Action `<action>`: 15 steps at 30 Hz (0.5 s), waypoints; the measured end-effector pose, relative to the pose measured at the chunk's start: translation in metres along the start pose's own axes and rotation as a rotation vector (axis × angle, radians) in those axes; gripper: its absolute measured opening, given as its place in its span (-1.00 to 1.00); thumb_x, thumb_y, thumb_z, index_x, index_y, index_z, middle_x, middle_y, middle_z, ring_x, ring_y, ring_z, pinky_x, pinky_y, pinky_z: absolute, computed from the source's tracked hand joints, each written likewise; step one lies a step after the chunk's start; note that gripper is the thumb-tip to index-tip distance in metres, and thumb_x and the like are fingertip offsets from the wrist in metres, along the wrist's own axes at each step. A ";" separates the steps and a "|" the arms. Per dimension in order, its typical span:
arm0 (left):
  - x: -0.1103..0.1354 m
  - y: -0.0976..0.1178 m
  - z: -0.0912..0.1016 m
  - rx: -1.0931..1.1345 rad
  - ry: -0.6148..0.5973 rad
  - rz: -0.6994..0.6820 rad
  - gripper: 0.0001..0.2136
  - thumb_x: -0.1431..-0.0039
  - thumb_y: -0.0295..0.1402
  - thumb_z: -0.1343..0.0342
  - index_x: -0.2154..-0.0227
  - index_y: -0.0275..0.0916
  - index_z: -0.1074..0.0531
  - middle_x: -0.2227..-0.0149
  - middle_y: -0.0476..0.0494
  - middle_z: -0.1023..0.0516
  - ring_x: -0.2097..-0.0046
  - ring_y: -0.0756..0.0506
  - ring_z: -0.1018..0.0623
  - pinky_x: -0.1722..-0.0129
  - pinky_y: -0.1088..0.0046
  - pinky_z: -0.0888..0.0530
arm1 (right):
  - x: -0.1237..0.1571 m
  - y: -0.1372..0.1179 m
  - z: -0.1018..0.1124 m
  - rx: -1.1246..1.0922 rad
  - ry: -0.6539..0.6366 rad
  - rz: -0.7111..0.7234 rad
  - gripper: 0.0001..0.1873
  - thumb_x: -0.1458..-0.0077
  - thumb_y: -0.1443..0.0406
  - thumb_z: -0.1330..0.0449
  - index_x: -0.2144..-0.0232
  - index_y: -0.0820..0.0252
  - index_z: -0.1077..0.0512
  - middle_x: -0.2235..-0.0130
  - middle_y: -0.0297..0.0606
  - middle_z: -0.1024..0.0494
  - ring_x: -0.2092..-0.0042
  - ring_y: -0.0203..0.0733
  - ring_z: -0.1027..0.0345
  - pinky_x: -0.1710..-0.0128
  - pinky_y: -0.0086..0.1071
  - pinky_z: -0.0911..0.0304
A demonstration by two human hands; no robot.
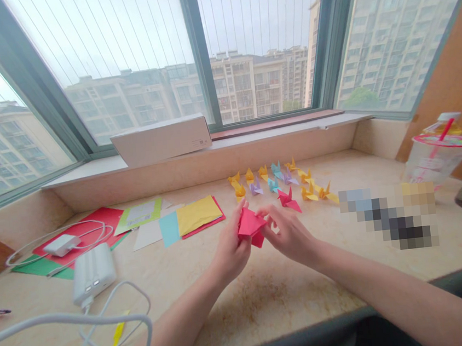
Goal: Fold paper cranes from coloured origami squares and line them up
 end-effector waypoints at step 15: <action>-0.002 0.009 0.000 0.337 -0.022 0.079 -0.58 -0.24 -0.34 -0.14 -0.16 -0.15 -0.29 -0.08 -0.26 -0.53 0.03 -0.17 -0.57 0.11 0.37 -0.48 | -0.005 0.009 0.003 -0.480 0.118 -0.078 -0.74 -0.27 0.38 -0.05 0.14 0.10 -0.51 0.14 -0.17 -0.62 0.10 -0.09 -0.51 0.10 -0.23 -0.39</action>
Point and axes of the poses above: each hand's wrist, its own x-axis away from the middle knuckle, its own z-axis out of the back of the hand, y = z × x, the point moved 3 cm from there along -x, towards the middle knuckle
